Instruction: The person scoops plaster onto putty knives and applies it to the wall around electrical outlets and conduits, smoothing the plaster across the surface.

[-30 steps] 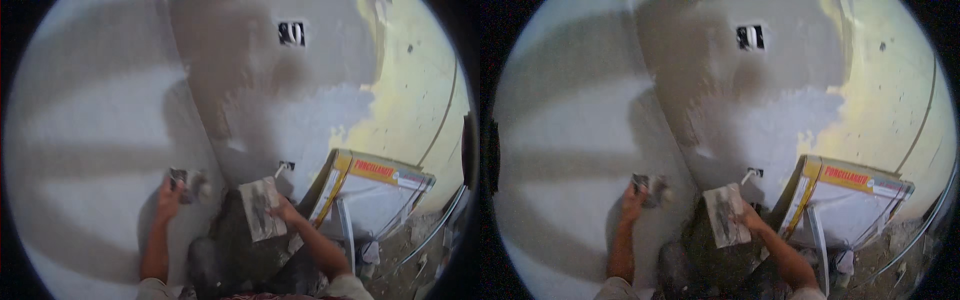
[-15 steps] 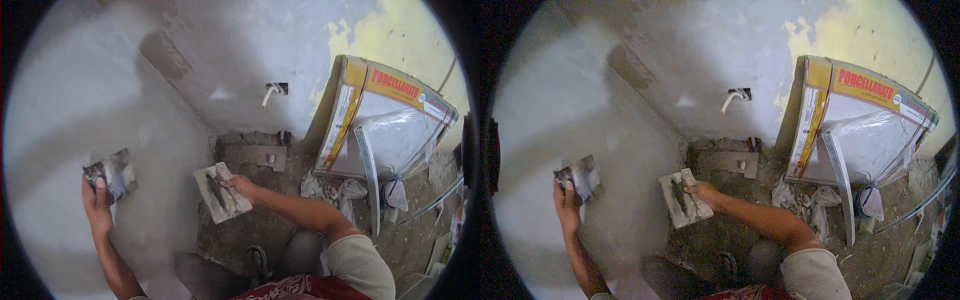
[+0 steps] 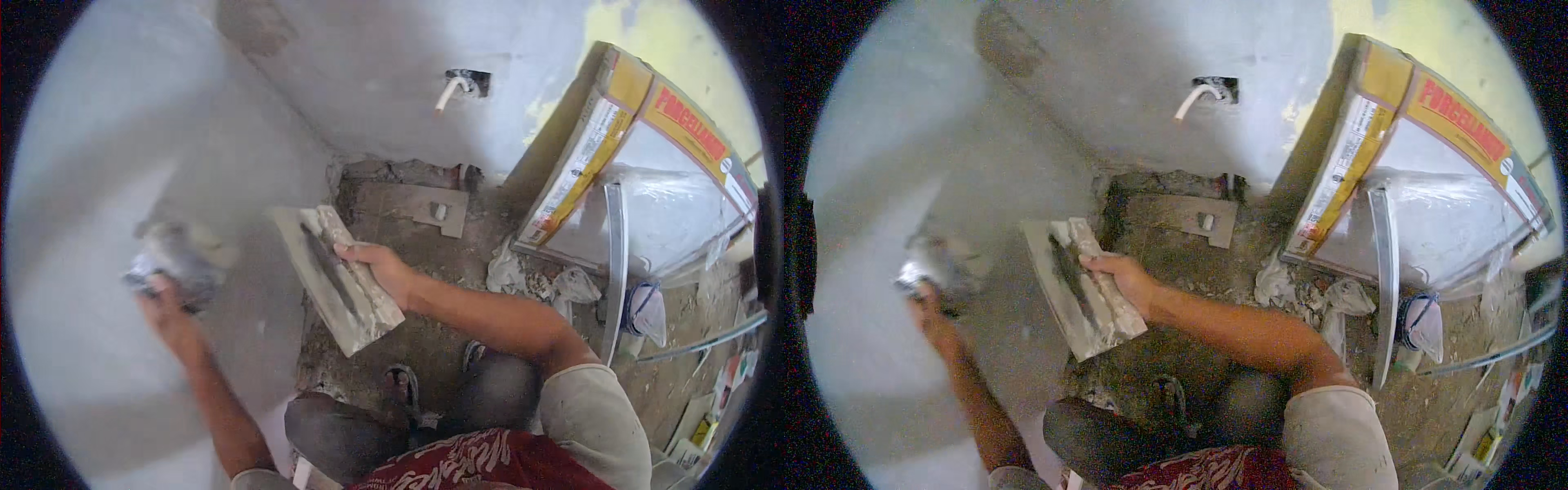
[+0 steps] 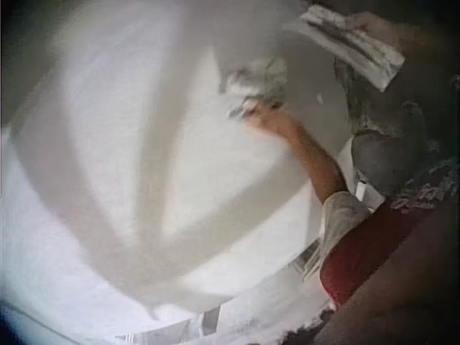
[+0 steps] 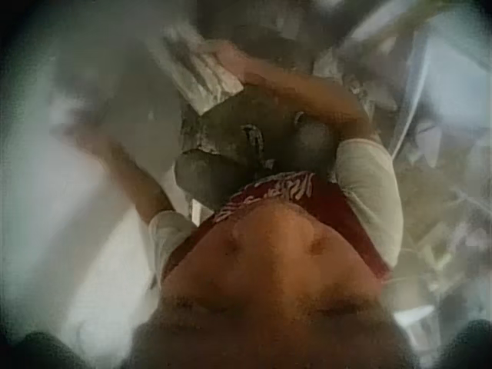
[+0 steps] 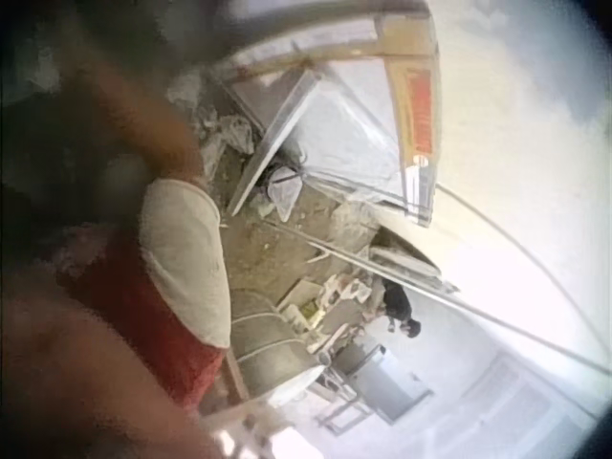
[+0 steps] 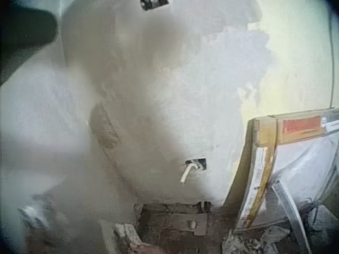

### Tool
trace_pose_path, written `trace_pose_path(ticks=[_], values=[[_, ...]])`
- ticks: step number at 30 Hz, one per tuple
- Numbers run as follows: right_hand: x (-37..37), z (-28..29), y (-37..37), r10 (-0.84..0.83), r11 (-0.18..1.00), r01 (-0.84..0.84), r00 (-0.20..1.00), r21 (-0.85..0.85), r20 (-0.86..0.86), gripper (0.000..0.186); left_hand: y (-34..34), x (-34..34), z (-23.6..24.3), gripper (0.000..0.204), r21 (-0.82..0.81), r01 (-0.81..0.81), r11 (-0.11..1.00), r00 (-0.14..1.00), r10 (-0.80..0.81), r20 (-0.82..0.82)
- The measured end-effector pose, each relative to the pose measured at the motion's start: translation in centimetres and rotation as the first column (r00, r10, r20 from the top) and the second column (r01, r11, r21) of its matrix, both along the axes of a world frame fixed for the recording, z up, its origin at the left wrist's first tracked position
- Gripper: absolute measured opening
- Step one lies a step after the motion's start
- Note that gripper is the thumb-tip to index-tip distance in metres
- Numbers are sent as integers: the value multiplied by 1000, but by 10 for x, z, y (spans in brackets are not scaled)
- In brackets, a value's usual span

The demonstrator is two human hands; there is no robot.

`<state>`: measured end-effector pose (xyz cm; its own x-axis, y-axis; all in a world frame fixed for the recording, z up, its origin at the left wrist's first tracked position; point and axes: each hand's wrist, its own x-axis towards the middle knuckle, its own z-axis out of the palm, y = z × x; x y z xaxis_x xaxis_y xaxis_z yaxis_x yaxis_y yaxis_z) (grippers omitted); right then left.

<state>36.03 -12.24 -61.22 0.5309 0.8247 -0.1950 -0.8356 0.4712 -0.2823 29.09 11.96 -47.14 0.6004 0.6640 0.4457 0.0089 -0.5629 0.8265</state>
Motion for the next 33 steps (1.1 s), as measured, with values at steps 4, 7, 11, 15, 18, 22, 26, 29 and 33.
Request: trace_pose_path(ticks=[4,7,11,15,18,22,26,29,33], values=[[5,3,0,23,998,-23,1000,-58,-7,33,-51,15,-63,53,-338,141,931,971,-197,-139],[7,-1,3,16,998,-13,999,-64,38,32,-65,16,-83,55,-564,348,749,924,-375,73],[29,-33,8,-155,974,144,986,-176,-55,31,-85,11,-93,54,-770,392,503,877,-458,147],[44,-42,1,-336,937,284,893,-202,-301,21,-86,5,-98,52,-800,486,351,790,-568,231],[54,-100,-2,-482,827,360,850,-432,-214,18,-104,14,-83,50,-786,513,345,770,-589,245],[52,-75,-1,-502,725,334,855,-603,-129,21,-89,25,-56,49,-793,534,292,768,-559,312],[50,-50,-41,-409,735,279,909,-618,-77,25,-82,28,-26,47,-894,423,149,817,-489,306],[31,7,-72,-401,620,247,915,-744,-30,25,-90,15,20,48,-964,265,-1,844,-483,232],[-23,101,-114,-558,517,303,829,-801,-46,19,-110,-26,86,47,-986,27,-163,855,-507,108]])
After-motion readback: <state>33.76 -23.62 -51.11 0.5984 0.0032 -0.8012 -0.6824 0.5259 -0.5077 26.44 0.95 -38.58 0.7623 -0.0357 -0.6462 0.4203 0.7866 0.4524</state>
